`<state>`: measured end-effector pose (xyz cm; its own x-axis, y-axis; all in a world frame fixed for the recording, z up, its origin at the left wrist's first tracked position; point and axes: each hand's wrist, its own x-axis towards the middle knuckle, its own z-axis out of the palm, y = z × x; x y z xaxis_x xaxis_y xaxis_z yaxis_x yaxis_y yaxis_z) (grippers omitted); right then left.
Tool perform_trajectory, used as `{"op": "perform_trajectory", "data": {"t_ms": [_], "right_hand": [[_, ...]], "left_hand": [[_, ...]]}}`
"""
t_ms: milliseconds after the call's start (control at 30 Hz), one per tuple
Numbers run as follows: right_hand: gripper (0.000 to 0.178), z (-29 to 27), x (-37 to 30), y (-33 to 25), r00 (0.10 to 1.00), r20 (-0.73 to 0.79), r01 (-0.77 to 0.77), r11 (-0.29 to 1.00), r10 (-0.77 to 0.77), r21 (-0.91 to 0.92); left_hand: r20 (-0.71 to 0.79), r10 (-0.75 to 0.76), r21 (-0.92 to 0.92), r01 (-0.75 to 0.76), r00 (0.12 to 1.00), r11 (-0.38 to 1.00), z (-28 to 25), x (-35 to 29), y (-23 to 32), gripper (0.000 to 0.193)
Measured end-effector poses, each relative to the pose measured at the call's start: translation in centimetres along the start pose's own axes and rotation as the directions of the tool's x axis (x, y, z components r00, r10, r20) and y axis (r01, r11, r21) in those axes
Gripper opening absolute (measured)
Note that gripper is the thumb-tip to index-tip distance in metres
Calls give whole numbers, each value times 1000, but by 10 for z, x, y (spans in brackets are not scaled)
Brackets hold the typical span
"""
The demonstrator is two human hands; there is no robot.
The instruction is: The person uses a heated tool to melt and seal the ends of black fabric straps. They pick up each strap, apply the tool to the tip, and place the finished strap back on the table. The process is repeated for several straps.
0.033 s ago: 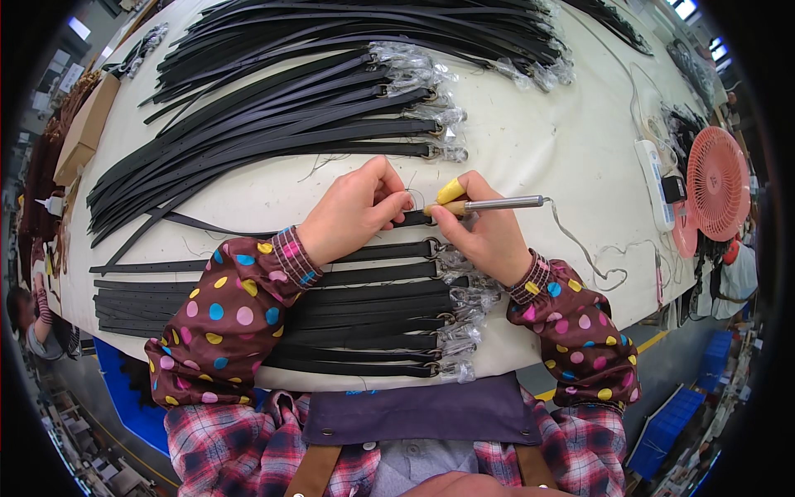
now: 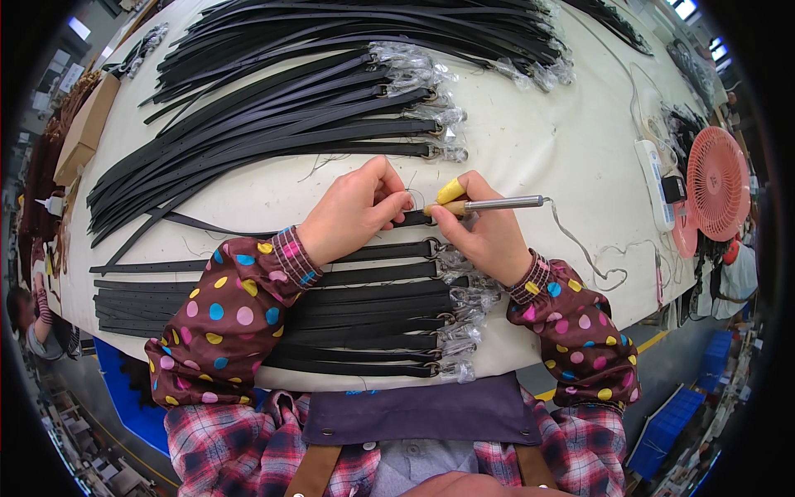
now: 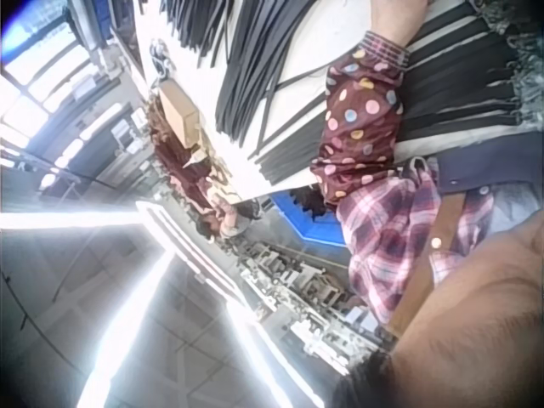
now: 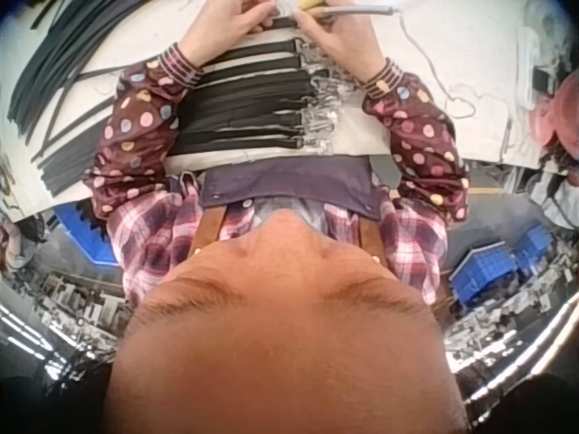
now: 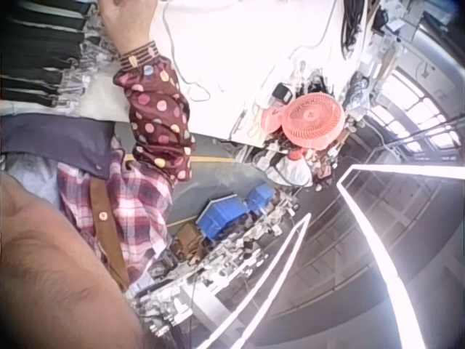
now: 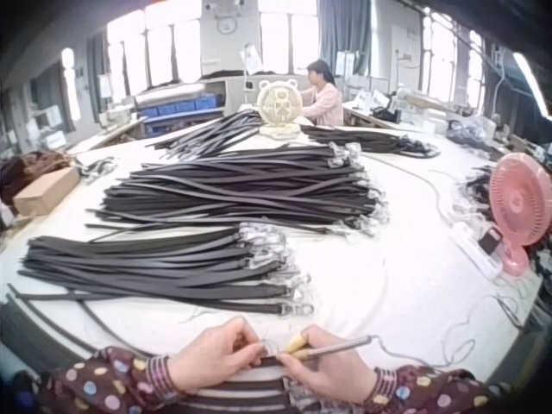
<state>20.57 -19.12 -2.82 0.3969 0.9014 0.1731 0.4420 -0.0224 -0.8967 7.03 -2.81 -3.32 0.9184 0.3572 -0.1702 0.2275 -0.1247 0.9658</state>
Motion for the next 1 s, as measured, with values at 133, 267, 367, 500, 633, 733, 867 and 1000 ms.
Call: {"op": "perform_trajectory", "data": {"t_ms": [133, 267, 367, 500, 633, 733, 867, 1000], "right_hand": [[20, 1, 0, 2, 1000, -1, -4, 1000, 4, 3], [20, 0, 0, 0, 1000, 16, -17, 1000, 17, 0], [19, 0, 0, 1, 1000, 13, -18, 1000, 18, -5], [15, -3, 0, 2, 998, -25, 63, 997, -64, -43], [12, -15, 1, 0, 937, -14, 323, 878, -350, -353], [17, -19, -1, 8, 933, 27, 341, 860, -358, -379], [22, -19, -1, 10, 938, 70, 341, 863, -341, -372], [23, -21, 0, 11, 941, 99, 336, 869, -323, -362]], "left_hand": [[6, 3, 13, -3, 1000, 1000, 0, 0, 0, 17], [7, 7, 12, -7, 1000, 1000, -1, 0, 0, 18], [-15, 23, -10, -23, 1000, 1000, 1, -1, 1, 18], [-41, 15, 82, -11, 999, 997, 0, -3, 8, 22], [12, 209, 523, -184, 978, 832, 2, -13, 10, 31], [33, 238, 607, -209, 971, 767, 4, -12, 6, 31], [12, 142, 562, -124, 990, 818, 3, -11, 12, 25], [-27, 138, 493, -107, 990, 863, -6, -6, 6, 21]]}}
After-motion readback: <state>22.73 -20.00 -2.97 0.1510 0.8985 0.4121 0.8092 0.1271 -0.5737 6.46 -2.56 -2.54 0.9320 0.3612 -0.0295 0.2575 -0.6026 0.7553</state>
